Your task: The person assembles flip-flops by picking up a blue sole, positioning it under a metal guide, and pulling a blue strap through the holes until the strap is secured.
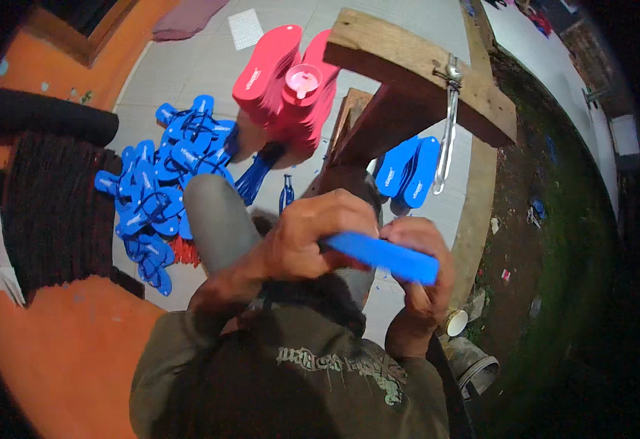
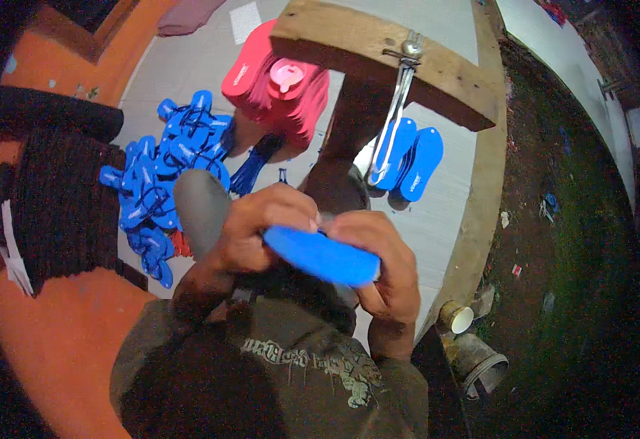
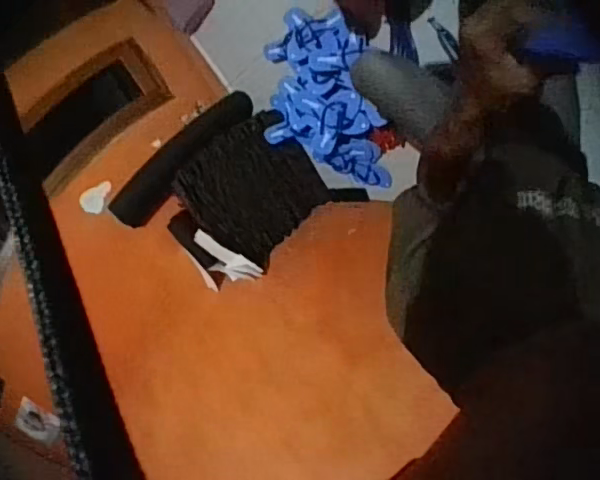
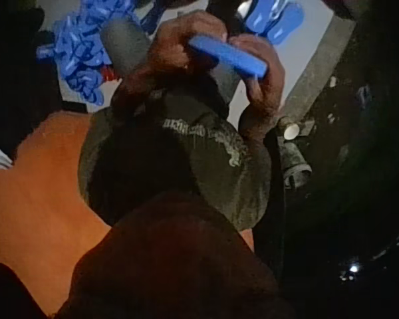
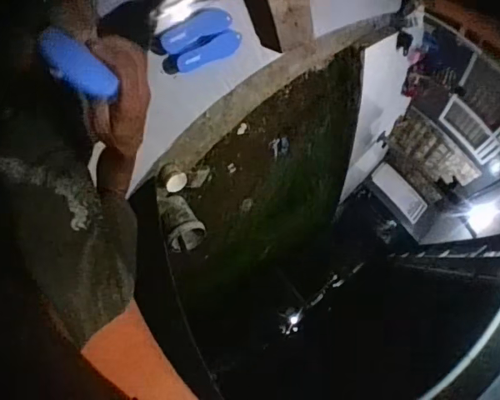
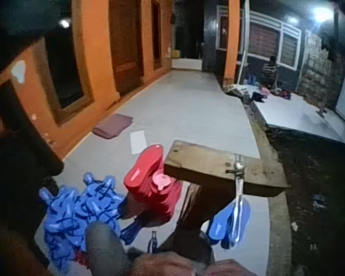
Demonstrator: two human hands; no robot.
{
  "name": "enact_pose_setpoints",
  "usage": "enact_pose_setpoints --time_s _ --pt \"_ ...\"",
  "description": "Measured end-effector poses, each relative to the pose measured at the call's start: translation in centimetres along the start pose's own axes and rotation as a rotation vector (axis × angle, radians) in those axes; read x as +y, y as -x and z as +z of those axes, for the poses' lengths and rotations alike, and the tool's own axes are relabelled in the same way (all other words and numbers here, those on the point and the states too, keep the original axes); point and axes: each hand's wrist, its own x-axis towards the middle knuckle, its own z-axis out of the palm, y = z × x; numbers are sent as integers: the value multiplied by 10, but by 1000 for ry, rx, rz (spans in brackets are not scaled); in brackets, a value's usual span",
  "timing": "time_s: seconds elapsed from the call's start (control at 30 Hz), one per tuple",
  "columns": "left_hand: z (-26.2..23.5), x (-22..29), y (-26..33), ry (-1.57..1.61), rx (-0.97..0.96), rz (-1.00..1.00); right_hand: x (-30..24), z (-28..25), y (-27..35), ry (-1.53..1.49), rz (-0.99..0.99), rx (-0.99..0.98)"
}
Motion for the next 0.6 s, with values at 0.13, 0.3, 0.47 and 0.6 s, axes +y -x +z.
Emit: enact_pose_setpoints --time_s 0.13,0.3,0.47,0.6 --pt "-5 7 -40 -9 -87 268 -8 -13 -17 155 -267 177" --pt "-1 -10 -60 -67 -15 461 1 -22 -35 146 -383 233" --pt "1 -18 -65 -6 -3 401 12 -20 -42 42 -429 261" --pt "-5 -21 -64 -13 -25 328 15 -23 -40 59 -374 215"
